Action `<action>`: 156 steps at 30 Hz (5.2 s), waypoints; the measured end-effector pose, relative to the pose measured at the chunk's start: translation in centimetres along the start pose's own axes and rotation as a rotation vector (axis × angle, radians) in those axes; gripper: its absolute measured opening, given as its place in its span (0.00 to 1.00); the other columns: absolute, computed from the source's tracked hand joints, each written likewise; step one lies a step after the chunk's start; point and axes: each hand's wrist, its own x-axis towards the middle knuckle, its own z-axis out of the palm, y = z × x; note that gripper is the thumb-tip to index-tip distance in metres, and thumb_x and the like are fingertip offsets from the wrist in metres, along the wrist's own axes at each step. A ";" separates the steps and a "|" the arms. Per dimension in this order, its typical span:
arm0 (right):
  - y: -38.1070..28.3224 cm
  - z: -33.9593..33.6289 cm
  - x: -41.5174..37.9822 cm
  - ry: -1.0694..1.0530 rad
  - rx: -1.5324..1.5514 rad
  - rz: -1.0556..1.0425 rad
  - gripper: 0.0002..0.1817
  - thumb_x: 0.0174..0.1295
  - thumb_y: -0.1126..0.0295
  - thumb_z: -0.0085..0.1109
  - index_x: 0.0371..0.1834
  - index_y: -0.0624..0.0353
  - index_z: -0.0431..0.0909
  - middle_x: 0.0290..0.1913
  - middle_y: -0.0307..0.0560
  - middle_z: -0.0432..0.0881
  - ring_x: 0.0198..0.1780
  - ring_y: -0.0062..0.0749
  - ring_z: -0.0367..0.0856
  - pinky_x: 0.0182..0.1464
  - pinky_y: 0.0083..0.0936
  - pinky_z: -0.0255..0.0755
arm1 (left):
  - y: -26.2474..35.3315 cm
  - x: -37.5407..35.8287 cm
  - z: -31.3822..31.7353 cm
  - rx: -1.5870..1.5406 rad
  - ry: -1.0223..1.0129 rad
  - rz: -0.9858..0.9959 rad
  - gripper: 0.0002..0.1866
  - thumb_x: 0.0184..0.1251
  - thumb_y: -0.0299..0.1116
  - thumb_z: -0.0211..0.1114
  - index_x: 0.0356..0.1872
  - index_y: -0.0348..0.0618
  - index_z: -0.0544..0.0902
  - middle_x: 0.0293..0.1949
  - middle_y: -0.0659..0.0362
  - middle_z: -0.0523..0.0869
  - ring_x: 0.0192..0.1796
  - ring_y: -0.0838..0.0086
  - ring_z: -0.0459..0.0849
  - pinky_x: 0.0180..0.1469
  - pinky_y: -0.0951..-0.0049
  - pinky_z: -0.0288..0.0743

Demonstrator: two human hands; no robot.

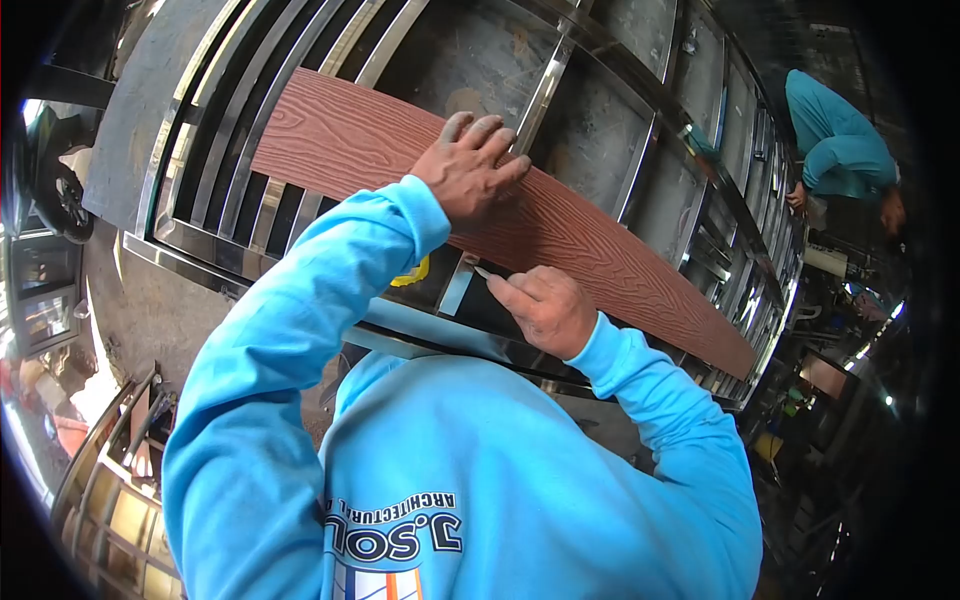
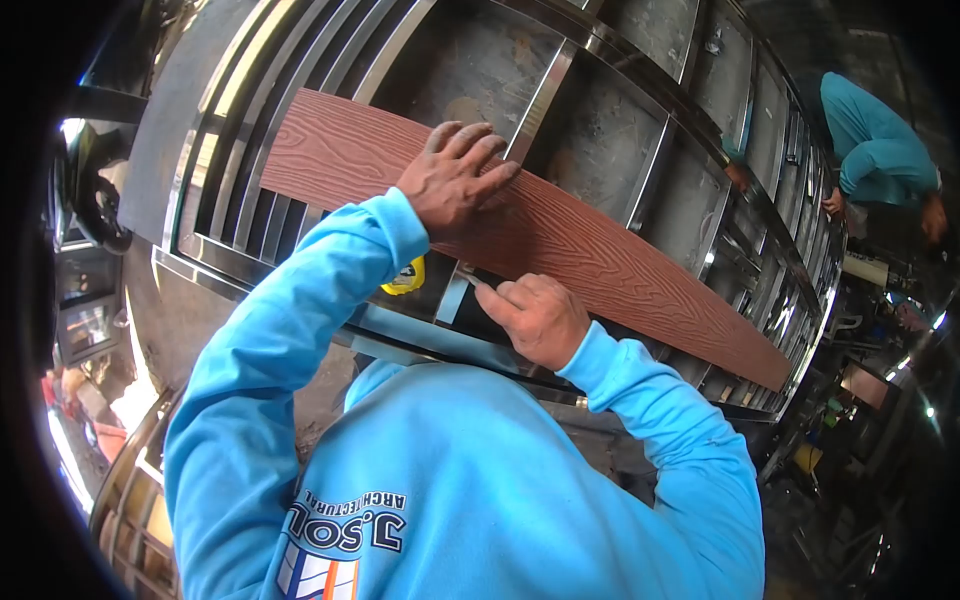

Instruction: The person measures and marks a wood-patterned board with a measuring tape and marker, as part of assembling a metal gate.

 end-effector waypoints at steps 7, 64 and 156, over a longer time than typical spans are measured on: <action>2.5 2.6 0.6 0.033 -0.037 -0.105 0.17 0.58 0.75 0.57 0.52 0.58 0.81 0.30 0.42 0.77 0.31 0.36 0.77 0.36 0.32 0.74 | 1.6 0.6 1.4 -0.083 -0.102 -0.048 0.30 0.69 0.56 0.62 0.67 0.54 0.73 0.66 0.51 0.74 0.73 0.54 0.67 0.77 0.40 0.52; -2.2 -10.9 -23.2 -0.010 -0.136 0.598 0.19 0.52 0.77 0.62 0.50 0.58 0.82 0.32 0.45 0.77 0.36 0.42 0.78 0.41 0.38 0.75 | 16.4 8.6 6.0 -0.132 -0.178 0.038 0.33 0.68 0.57 0.62 0.69 0.50 0.73 0.66 0.45 0.73 0.73 0.48 0.66 0.76 0.39 0.50; 22.4 -17.6 -60.5 -0.183 0.019 0.158 0.09 0.51 0.75 0.60 0.36 0.58 0.79 0.30 0.45 0.79 0.35 0.40 0.79 0.40 0.37 0.73 | 53.7 25.7 21.9 0.040 -0.162 -0.241 0.35 0.65 0.56 0.64 0.71 0.55 0.71 0.67 0.47 0.74 0.75 0.49 0.64 0.79 0.39 0.42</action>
